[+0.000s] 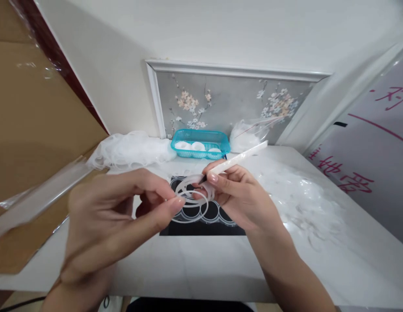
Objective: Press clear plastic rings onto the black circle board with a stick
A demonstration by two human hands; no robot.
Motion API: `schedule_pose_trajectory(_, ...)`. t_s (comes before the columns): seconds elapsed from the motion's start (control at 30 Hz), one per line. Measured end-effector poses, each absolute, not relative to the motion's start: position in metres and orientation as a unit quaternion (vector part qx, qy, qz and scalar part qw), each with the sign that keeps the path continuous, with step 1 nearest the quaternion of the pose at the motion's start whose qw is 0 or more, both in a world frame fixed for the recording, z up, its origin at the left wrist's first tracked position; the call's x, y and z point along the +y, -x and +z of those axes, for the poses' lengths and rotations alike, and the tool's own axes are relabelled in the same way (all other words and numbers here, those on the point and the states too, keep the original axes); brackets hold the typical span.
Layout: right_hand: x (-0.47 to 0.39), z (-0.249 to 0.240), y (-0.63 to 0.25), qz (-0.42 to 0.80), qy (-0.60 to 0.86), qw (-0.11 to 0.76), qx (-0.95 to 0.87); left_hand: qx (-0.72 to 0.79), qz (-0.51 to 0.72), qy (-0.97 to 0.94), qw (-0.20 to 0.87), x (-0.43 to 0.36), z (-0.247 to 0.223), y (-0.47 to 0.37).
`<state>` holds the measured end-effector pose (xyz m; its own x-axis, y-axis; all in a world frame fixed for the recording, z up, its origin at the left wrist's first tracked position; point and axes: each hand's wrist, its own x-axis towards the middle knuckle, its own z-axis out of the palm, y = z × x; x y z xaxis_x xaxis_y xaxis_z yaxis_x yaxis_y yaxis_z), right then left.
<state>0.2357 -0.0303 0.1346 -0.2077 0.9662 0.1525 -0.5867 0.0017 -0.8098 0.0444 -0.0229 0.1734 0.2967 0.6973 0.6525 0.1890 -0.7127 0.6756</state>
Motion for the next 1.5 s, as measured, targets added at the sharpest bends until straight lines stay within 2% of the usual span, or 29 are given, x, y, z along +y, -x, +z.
schedule_pose_trajectory(0.2,-0.041,0.139,-0.235,0.725,0.205,0.547,-0.365,0.262,0.492,-0.708,0.433,-0.014,0.167,-0.045)
schedule_pose_trajectory(0.33,-0.041,0.138,-0.235,0.757,0.159,0.542,-0.329,0.231,0.487,-0.674,0.504,-0.012,0.168,-0.052)
schedule_pose_trajectory(0.47,-0.039,0.137,-0.237,0.761,0.148,0.538,-0.331,0.243,0.500,-0.653,0.514,-0.013,0.169,-0.055)
schedule_pose_trajectory(0.67,-0.040,0.138,-0.238,0.696,0.230,0.566,-0.379,0.243,0.489,-0.656,0.521,-0.011,0.167,-0.054)
schedule_pose_trajectory(0.83,-0.039,0.138,-0.240,0.716,0.203,0.578,-0.333,0.247,0.494,-0.650,0.522,-0.015,0.166,-0.060)
schedule_pose_trajectory(1.13,-0.041,0.144,-0.249,0.620,0.285,0.613,-0.399,0.236,0.489,-0.629,0.557,-0.019,0.167,-0.062)
schedule_pose_trajectory(1.5,-0.046,0.151,-0.250,0.586,0.318,0.607,-0.433,0.212,0.475,-0.651,0.552,-0.019,0.167,-0.058)
